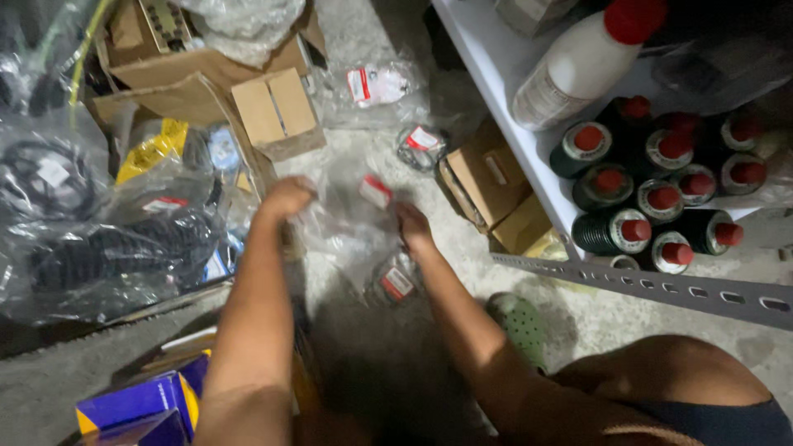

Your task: The person organizes various automotive parts and supplies on the floor, stacking boxes, arranging bottles, and handling plastic-wrapped items. They move items into neat piles and adjust their positions to create an orderly layout.

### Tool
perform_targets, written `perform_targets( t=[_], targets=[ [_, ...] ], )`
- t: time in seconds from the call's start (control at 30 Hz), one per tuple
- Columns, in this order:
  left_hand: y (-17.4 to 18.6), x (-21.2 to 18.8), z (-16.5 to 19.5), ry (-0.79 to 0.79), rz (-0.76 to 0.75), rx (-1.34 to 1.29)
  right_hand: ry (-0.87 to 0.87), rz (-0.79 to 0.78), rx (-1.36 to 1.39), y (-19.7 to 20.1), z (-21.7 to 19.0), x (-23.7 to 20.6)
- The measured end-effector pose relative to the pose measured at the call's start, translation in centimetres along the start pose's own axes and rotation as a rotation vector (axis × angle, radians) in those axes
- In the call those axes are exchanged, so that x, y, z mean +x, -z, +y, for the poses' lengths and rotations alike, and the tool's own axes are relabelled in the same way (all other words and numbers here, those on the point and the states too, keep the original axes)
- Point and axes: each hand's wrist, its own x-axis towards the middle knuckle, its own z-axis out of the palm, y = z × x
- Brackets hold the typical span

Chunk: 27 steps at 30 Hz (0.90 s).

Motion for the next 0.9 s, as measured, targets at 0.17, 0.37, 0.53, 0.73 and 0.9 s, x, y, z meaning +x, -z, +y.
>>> perform_targets(
  t=[0.17, 0.37, 0.53, 0.73, 0.9],
  targets=[
    [2.8, 1.8, -0.2, 0.152, 0.428, 0.027, 0.09, 0.027, -0.102, 0.4, 1.3, 1.9],
    [2.8, 3.9, 1.4, -0.077, 1.109, -0.197, 0.66, 0.148, -0.67, -1.1, 0.8, 5.6],
    [2.1, 4.9, 2.5, -0.155, 1.093, -0.185, 0.883, 0.133, -1.094, -4.5, -5.6, 9.8],
    [2.8, 3.4, 0.3, -0.22, 1.128, -0.147, 1.079, -0.153, -1.576, -8.7, -13.1, 11.5],
    [4.1, 2.5, -2.4, -0.253, 1.117, -0.333, 0.949, -0.149, -1.583, -11.0, -14.4, 13.7]
  ],
)
